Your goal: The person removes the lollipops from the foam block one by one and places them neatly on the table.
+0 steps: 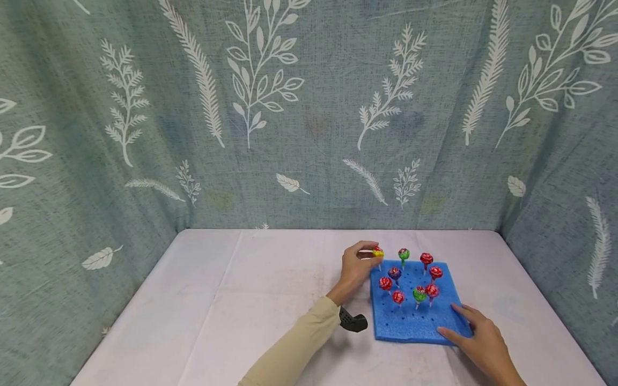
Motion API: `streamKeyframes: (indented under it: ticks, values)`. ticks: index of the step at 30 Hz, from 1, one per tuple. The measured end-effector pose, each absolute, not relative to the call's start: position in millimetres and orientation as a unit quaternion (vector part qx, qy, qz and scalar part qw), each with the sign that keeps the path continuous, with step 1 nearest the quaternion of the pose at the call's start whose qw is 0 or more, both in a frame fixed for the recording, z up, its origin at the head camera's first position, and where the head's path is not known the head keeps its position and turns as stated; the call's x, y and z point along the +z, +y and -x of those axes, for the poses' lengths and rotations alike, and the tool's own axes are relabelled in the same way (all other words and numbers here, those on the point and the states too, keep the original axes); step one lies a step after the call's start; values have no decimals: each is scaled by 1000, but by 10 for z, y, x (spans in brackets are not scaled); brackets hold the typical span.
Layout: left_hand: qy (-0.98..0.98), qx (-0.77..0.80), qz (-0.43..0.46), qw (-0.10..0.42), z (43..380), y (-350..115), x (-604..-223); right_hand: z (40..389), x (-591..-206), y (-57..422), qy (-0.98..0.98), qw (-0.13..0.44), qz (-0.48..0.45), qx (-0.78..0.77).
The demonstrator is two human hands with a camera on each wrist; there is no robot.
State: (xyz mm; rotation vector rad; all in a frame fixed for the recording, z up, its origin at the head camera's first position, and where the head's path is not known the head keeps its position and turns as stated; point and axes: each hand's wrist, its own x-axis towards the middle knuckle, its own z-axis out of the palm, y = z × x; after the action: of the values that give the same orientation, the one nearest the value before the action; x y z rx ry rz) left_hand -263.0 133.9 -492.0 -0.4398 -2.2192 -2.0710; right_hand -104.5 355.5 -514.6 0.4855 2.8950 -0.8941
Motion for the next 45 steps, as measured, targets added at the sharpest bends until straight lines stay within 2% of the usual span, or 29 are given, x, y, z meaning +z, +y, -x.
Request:
streamKeyframes:
  ticks: [17,33,45]
  values:
    - [-703,-688,170,60,2668,1203,-4746,1038,-5142,3546,941,47,-158,-297]
    - [-704,-683,189,47,2659,1047,-4640,1018,-5105,3526,944,34,-145,-294]
    - [-714,-679,168,39,2640,922,-4591,1016,-5125,3534,942,51,-158,-291]
